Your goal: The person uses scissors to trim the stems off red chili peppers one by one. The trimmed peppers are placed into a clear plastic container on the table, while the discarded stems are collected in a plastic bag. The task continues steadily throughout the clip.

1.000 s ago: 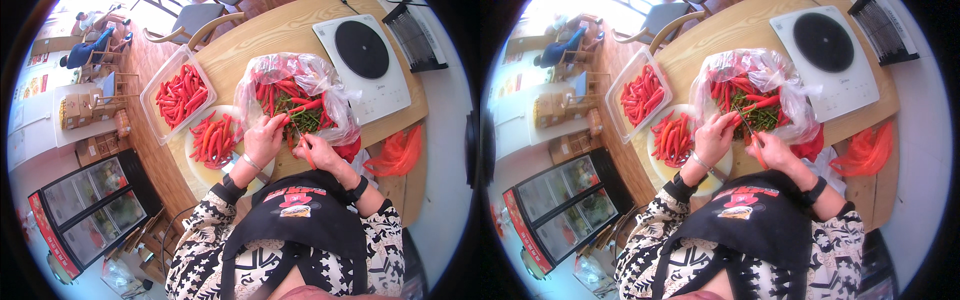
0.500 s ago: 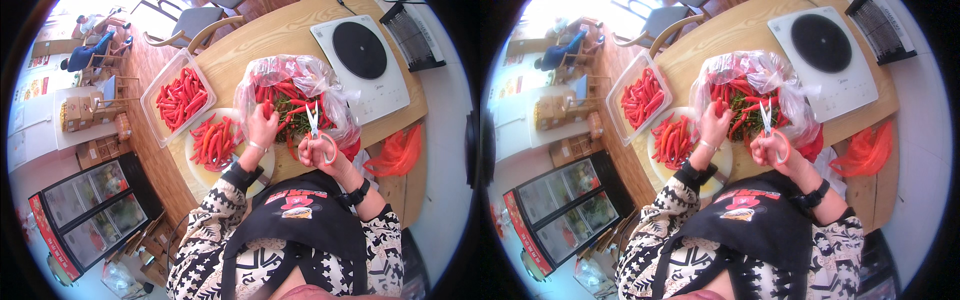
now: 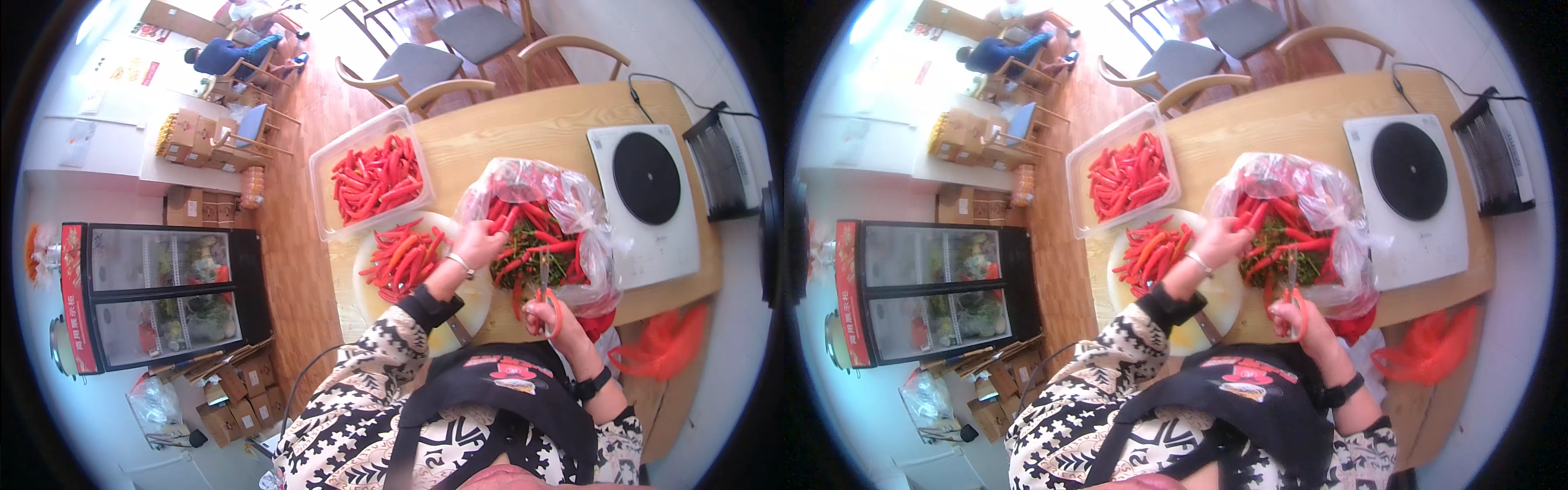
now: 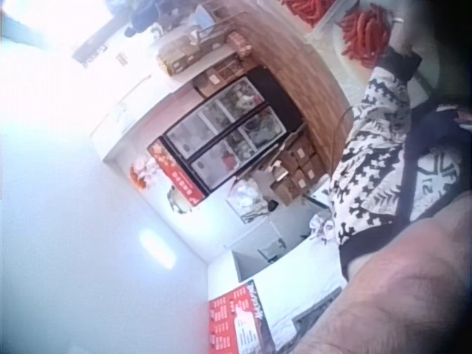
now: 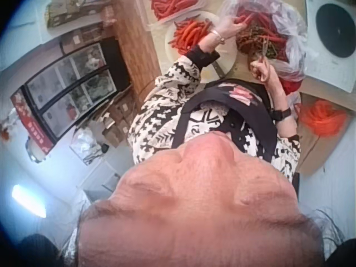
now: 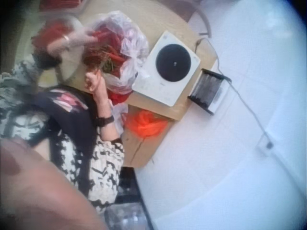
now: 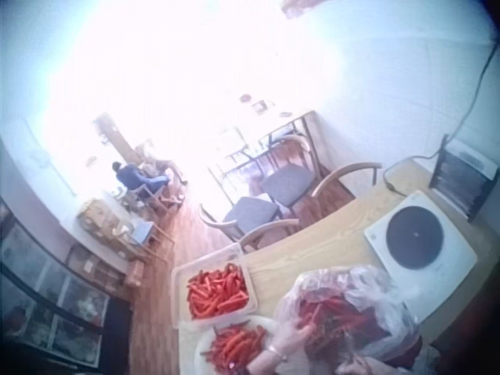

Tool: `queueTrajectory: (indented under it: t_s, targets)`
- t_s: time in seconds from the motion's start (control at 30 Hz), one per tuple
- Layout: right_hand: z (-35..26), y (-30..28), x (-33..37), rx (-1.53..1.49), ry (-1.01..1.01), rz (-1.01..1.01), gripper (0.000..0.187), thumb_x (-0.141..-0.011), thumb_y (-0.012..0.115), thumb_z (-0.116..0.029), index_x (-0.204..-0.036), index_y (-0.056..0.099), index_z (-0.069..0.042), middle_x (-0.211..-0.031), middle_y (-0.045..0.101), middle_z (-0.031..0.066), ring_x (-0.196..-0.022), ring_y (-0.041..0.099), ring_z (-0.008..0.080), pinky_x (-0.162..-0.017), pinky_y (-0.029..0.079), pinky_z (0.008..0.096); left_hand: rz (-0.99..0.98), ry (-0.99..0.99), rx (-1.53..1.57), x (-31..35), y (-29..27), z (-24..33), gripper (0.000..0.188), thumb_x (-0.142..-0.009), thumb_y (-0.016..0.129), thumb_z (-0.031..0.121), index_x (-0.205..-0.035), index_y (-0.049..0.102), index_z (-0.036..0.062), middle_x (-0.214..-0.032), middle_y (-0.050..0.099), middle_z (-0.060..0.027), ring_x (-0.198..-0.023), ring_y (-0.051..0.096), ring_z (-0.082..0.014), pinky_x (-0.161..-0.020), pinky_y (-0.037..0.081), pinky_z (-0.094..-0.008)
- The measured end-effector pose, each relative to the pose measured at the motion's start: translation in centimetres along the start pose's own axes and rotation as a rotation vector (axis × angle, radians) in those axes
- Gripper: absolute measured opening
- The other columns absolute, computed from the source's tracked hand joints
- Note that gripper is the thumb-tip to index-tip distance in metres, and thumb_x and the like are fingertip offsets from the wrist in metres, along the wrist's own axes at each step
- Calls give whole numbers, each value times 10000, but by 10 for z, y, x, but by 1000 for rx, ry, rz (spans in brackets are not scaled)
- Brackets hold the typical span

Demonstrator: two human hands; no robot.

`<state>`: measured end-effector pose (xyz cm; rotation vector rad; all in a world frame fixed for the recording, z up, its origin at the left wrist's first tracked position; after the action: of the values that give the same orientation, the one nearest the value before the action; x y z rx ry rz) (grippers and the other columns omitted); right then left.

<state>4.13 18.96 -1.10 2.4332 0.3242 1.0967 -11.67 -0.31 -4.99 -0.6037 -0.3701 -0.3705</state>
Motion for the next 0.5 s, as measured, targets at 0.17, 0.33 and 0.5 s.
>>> queueTrajectory:
  t_s: [0.17, 0.33, 0.5]
  targets:
    - [2, -7, -4, 182, 66, -30, 243, -900, 677, -274, -946, 626, -41, -786, 590, 9, -669, 563, 92, -616, 468, 247, -226, -196, 397, 65, -28, 32, 217, -939, 647, 254, -990, 676, 44, -801, 705, -22, -638, 640, -67, -503, 435, -204]
    - [-3, -3, -13, 352, 56, -53, 265, -895, 702, -285, -967, 644, -38, -827, 609, 7, -718, 581, 103, -647, 492, 261, -271, -232, 428, 98, -31, 40, 250, -914, 674, 204, -1081, 689, 18, -843, 699, -15, -699, 613, -53, -567, 435, -191]
    - [-9, -3, -20, 389, 76, -63, 276, -884, 713, -288, -957, 660, -27, -814, 610, 11, -705, 572, 104, -639, 489, 261, -305, -217, 339, 104, -34, 30, 232, -898, 684, 169, -1074, 696, 18, -826, 684, 1, -713, 591, -48, -610, 439, -199]
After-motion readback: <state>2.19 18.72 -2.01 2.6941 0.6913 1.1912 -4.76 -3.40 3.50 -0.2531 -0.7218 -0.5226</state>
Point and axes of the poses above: each hand's wrist, its own x-axis away from the middle knuckle, its own y-axis out of the palm, z = x × y, the point moved 4 cm from there along -x, towards the middle knuckle
